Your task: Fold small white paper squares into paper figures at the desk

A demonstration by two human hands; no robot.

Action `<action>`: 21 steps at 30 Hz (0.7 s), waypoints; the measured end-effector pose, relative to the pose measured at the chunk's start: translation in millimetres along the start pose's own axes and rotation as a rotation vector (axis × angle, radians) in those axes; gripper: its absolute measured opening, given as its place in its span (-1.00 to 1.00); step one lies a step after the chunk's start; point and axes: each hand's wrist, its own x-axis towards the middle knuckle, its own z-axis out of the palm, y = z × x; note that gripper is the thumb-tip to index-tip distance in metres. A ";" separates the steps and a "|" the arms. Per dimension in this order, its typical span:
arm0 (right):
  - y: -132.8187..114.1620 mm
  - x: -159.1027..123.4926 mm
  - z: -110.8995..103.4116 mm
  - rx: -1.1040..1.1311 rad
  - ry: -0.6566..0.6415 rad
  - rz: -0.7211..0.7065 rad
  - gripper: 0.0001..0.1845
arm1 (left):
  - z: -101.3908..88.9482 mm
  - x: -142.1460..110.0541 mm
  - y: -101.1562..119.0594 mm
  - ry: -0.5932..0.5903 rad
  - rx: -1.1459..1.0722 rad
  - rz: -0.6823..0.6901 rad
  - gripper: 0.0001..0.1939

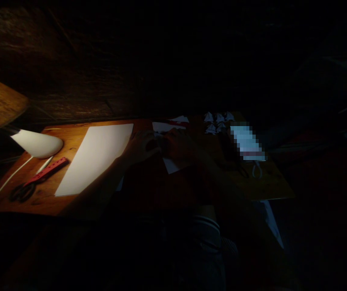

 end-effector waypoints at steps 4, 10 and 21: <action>-1.9 0.9 -1.6 0.000 0.005 0.000 -0.53 | 2.5 -0.6 7.0 -0.005 0.007 -0.022 -0.45; -2.3 1.3 -3.0 -0.004 0.008 -0.011 -0.48 | 7.3 -1.4 6.5 0.001 0.045 -0.018 -0.42; 5.5 2.7 11.3 0.017 0.075 -0.017 -0.40 | 3.3 -2.1 11.3 -0.050 0.066 -0.057 -0.37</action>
